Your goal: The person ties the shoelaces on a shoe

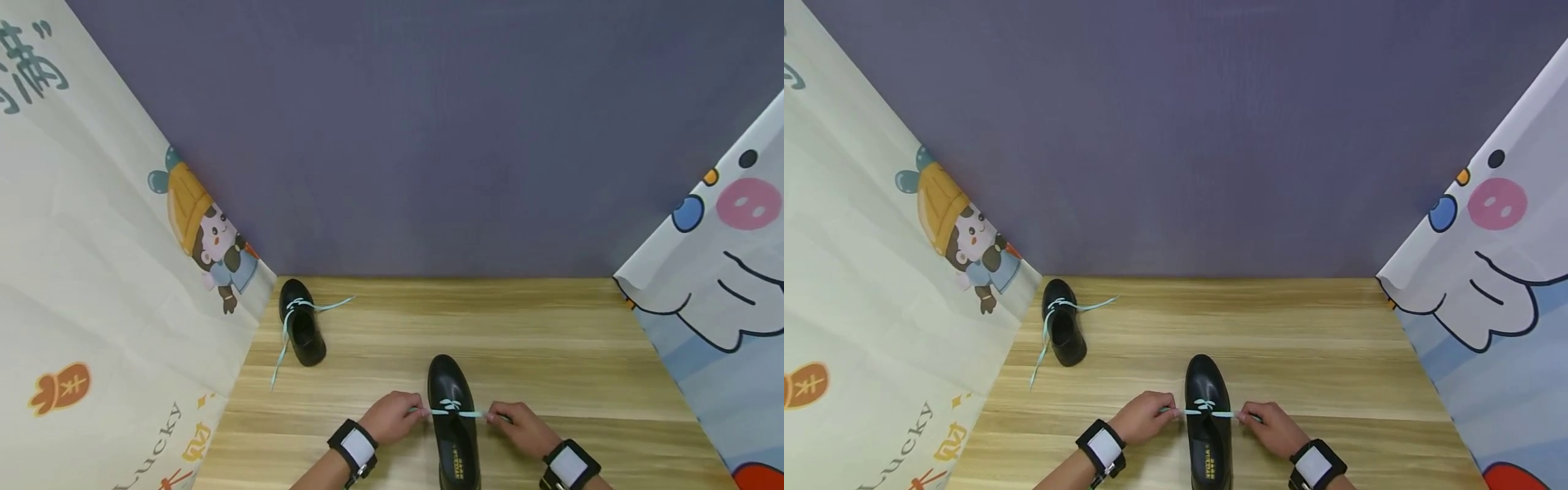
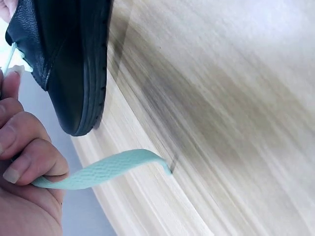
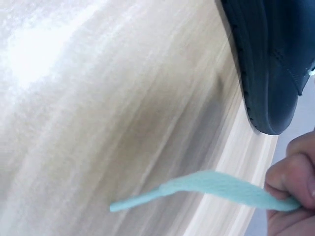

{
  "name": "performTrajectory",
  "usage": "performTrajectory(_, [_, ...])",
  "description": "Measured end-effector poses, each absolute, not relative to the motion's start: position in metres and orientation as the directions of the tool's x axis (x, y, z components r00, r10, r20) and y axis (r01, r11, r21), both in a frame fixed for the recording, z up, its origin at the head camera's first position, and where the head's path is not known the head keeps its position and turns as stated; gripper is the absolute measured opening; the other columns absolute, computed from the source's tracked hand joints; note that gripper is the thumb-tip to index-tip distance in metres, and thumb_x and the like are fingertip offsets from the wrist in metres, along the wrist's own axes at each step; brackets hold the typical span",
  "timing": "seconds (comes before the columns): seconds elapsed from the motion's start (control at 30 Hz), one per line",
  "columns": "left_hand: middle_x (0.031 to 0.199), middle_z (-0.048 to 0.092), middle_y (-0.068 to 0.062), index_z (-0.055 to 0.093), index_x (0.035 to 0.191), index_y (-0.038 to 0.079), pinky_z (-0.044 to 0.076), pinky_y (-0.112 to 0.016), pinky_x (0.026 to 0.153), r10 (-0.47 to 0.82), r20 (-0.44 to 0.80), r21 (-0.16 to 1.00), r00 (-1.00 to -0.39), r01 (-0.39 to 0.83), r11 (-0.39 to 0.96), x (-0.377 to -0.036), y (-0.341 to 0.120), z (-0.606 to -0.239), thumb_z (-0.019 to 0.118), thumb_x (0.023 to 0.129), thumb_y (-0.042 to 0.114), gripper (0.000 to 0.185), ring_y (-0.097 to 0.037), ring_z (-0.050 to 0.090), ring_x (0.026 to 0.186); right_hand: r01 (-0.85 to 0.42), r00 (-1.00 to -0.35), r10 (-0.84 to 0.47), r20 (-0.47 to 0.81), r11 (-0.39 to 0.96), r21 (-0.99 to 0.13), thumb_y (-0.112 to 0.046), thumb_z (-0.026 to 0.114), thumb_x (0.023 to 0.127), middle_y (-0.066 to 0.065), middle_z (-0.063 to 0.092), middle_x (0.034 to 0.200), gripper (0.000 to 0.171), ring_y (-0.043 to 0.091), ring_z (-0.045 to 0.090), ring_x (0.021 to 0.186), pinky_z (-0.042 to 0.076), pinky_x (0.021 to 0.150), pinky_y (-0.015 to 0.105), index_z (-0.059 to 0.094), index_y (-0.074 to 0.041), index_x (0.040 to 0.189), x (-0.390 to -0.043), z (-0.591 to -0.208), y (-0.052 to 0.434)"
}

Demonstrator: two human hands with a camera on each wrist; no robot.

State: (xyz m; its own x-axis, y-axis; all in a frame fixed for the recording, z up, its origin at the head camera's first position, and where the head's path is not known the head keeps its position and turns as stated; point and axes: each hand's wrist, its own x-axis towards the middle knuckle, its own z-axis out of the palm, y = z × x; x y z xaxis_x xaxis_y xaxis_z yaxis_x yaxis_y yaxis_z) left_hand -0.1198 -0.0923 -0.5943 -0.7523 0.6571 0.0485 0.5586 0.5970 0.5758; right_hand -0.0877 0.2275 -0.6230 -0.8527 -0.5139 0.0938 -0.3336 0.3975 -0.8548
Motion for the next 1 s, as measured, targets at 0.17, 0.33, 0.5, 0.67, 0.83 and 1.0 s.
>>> performTrajectory(0.17, [0.069,0.051,0.018,0.062,0.080,0.019,0.037,-0.012,0.060,0.661,0.031,0.629,-0.750,0.528,0.570,-0.121,-0.094,-0.595,0.061,0.101,0.028,0.022,0.003,0.045,0.064,-0.304,-0.855,-0.514,0.073,0.383,-0.872,-0.017,0.056,0.103,-0.016,0.051,0.073,0.020,-0.004,0.047,0.066,0.040,0.056,0.020,0.064,-0.010,0.086,-0.087,-0.628,0.230])
performTrajectory(0.33, [0.067,0.046,0.017,0.062,0.079,0.015,0.036,-0.014,0.058,0.648,0.001,0.782,-0.762,0.404,0.475,-0.119,-0.093,-0.595,0.060,0.102,0.029,0.027,0.003,0.042,0.062,-0.280,-0.837,-0.540,0.090,0.282,-0.918,-0.010,0.053,0.103,-0.004,0.051,0.070,0.019,-0.003,0.045,0.065,0.039,0.055,0.021,0.063,-0.007,0.087,-0.084,-0.625,0.230])
performTrajectory(0.5, [0.065,0.041,0.014,0.063,0.079,0.007,0.034,-0.016,0.057,0.604,-0.005,0.886,-0.797,0.276,0.372,-0.118,-0.089,-0.593,0.058,0.102,0.032,0.035,0.002,0.040,0.060,-0.204,-0.832,-0.550,0.070,0.187,-0.961,-0.005,0.049,0.104,0.012,0.047,0.070,0.019,0.003,0.044,0.062,0.037,0.051,0.026,0.060,-0.001,0.089,-0.084,-0.612,0.224])
performTrajectory(0.67, [0.065,0.041,0.010,0.060,0.079,0.001,0.032,-0.016,0.057,0.561,-0.005,0.926,-0.828,0.207,0.315,-0.116,-0.080,-0.582,0.057,0.103,0.022,0.032,0.000,0.039,0.060,-0.194,-0.853,-0.514,0.089,0.155,-0.969,-0.002,0.048,0.104,0.017,0.048,0.068,0.020,0.014,0.047,0.058,0.040,0.051,0.027,0.060,0.002,0.088,-0.085,-0.608,0.220])
performTrajectory(0.83, [0.067,0.045,0.008,0.062,0.084,0.002,0.035,-0.017,0.057,0.561,0.006,0.942,-0.828,0.192,0.274,-0.118,-0.080,-0.587,0.058,0.103,0.023,0.028,-0.001,0.042,0.061,-0.192,-0.873,-0.477,0.102,0.142,-0.971,-0.003,0.046,0.105,0.019,0.050,0.070,0.021,0.024,0.049,0.061,0.043,0.054,0.029,0.059,0.005,0.091,-0.088,-0.604,0.220])
performTrajectory(1.0, [0.079,0.057,-0.002,0.065,0.092,0.000,0.043,-0.019,0.065,0.561,0.068,0.930,-0.825,0.255,0.263,-0.121,-0.085,-0.589,0.063,0.099,0.010,0.012,-0.001,0.048,0.074,-0.245,-0.882,-0.440,0.165,0.130,-0.961,0.002,0.051,0.102,0.014,0.051,0.077,0.015,0.023,0.050,0.069,0.042,0.058,0.031,0.063,-0.004,0.094,-0.088,-0.603,0.220])
